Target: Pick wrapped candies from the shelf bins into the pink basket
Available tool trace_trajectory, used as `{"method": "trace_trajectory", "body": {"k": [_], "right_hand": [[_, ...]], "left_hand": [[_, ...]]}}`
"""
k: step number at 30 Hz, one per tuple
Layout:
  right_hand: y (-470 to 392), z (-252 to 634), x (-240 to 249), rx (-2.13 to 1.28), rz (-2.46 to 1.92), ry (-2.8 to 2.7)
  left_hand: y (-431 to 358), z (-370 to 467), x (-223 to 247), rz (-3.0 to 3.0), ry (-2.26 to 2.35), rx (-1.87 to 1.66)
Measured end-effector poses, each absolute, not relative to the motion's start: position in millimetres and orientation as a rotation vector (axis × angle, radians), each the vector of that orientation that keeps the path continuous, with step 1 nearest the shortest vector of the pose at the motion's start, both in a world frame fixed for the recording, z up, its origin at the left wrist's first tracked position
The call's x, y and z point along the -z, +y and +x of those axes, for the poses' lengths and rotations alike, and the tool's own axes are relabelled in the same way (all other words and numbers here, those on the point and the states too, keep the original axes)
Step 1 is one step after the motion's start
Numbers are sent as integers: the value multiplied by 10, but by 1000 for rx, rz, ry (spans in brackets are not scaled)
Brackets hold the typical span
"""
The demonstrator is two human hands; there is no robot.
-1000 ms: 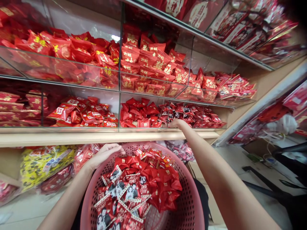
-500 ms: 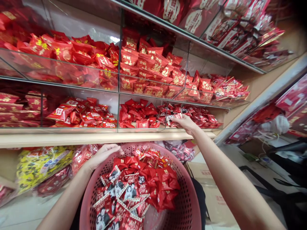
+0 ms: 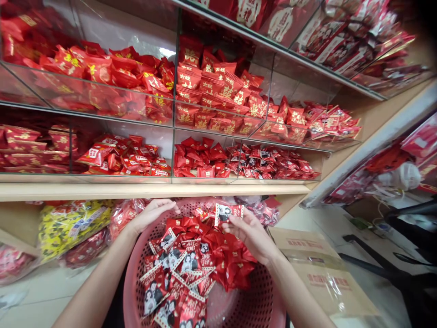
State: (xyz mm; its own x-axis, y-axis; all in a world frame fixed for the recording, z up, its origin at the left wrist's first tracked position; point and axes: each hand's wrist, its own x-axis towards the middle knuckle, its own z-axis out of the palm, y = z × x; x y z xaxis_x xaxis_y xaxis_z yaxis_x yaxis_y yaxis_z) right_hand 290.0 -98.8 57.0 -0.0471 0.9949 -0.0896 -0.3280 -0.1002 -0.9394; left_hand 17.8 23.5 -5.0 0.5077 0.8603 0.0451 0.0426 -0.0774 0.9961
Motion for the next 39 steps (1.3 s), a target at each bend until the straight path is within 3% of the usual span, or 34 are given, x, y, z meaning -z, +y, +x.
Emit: {"method": "trace_trajectory", "body": {"k": [25,39], "right_hand": [[-1193,2794,-336,-1765,-1116,-1181],[-808,2109,-730,-1656,-1027,-1817]], "left_hand": [[233,188,42,1462,818,-814],[244,169,95,1459,793,-836]]}}
